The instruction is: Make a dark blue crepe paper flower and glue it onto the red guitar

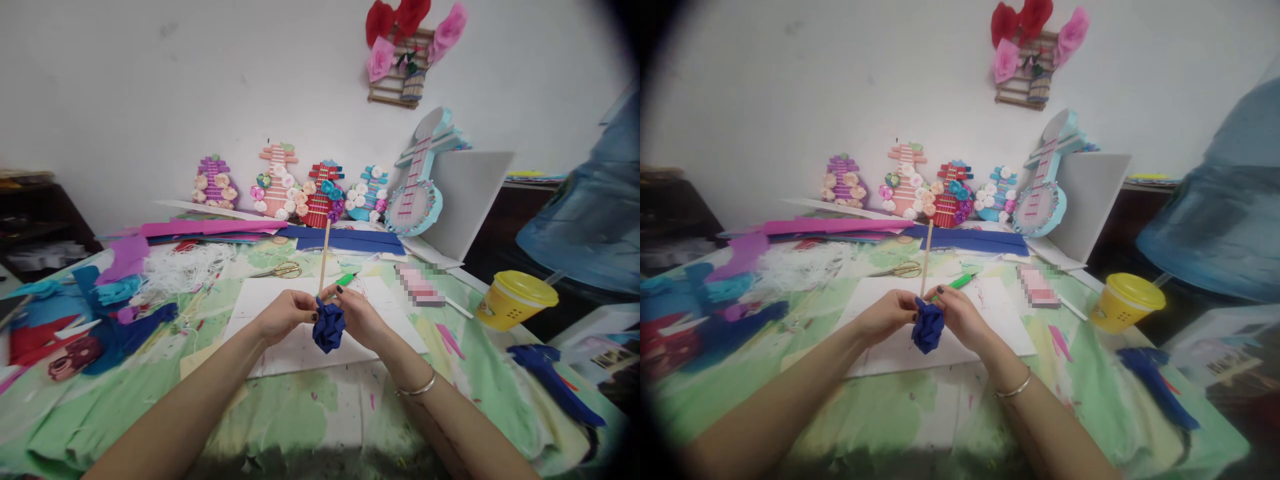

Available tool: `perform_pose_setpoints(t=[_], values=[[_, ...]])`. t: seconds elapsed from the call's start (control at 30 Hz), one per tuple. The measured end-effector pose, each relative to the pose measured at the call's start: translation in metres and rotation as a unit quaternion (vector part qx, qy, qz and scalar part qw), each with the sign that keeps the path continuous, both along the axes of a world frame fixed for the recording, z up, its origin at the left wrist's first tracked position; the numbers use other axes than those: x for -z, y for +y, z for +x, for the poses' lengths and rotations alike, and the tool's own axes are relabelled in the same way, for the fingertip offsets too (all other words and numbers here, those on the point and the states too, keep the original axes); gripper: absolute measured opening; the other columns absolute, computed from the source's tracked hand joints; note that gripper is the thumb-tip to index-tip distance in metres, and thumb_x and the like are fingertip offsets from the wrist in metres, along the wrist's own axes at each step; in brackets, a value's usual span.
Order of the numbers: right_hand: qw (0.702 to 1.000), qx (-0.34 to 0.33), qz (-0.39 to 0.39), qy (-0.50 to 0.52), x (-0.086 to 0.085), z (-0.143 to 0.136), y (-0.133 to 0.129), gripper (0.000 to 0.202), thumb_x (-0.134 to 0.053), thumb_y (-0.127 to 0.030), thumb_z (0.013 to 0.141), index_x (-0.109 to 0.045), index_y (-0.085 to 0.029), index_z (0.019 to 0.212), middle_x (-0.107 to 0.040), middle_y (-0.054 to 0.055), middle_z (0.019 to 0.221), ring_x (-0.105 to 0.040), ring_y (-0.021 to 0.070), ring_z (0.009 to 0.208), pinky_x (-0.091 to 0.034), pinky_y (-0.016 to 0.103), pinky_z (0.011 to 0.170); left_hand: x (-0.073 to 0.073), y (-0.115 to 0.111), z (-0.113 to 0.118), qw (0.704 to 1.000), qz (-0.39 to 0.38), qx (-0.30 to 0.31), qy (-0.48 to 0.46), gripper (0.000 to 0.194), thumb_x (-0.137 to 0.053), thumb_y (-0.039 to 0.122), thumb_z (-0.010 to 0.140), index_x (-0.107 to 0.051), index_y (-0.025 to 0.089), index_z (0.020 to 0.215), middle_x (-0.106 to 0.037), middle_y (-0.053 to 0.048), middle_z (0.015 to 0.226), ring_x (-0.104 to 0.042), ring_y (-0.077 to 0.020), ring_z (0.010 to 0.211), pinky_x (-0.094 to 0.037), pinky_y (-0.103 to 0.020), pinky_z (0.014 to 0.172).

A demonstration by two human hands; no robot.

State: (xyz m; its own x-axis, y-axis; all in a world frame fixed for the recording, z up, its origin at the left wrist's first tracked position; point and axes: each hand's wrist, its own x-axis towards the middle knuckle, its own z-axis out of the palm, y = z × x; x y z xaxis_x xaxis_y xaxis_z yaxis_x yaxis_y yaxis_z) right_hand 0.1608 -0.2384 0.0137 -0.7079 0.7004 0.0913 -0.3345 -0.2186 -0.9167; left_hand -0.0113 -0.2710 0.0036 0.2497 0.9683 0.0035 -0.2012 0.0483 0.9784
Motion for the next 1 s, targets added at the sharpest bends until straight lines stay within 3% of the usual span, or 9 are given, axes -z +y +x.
perform_pose_setpoints(t=[0.4,0.67,0.83,1.0], values=[[0.999,0.012,-0.039,0.013,0.002,-0.003,-0.001,0.029,-0.064,-0.043,0.075,-0.058,-0.014,0.075,-0.059,0.001,0.062,-0.052,0.0106,0.054,-0.036,0.021,0.051,-0.004,-0.002,0.001,1.000,-0.007,-0.004,0.006,0.018,-0.081,0.019,0.051,-0.069,0.010,0.062,-0.063,-0.002,0.057,-0.052,-0.0112,0.057,-0.038,-0.025,0.063],[0.999,0.028,-0.017,-0.018,0.002,-0.004,-0.002,0.030,-0.062,-0.045,0.075,-0.056,-0.016,0.072,-0.053,-0.001,0.062,-0.045,0.0099,0.053,-0.034,0.021,0.049,-0.005,-0.001,0.001,1.000,-0.008,-0.001,0.016,0.019,-0.081,0.019,0.050,-0.068,0.010,0.061,-0.062,-0.002,0.056,-0.052,-0.0116,0.055,-0.038,-0.026,0.062],[0.988,0.133,0.079,-0.028,0.006,-0.004,0.003,0.023,-0.060,-0.041,0.078,-0.054,-0.018,0.075,-0.053,0.000,0.073,-0.048,0.0119,0.065,-0.036,0.023,0.059,-0.003,0.000,0.000,1.000,0.005,-0.017,0.006,0.020,-0.080,0.024,0.055,-0.068,0.010,0.064,-0.065,-0.004,0.063,-0.055,-0.0143,0.062,-0.039,-0.029,0.068],[0.938,0.268,0.216,-0.044,0.007,0.001,0.008,0.013,-0.061,-0.028,0.077,-0.053,-0.019,0.072,-0.047,-0.002,0.069,-0.043,0.0112,0.064,-0.034,0.024,0.061,-0.002,0.003,-0.001,0.997,-0.027,-0.078,-0.005,0.027,-0.081,0.028,0.054,-0.070,0.010,0.069,-0.066,-0.006,0.067,-0.054,-0.0146,0.064,-0.037,-0.029,0.069]])
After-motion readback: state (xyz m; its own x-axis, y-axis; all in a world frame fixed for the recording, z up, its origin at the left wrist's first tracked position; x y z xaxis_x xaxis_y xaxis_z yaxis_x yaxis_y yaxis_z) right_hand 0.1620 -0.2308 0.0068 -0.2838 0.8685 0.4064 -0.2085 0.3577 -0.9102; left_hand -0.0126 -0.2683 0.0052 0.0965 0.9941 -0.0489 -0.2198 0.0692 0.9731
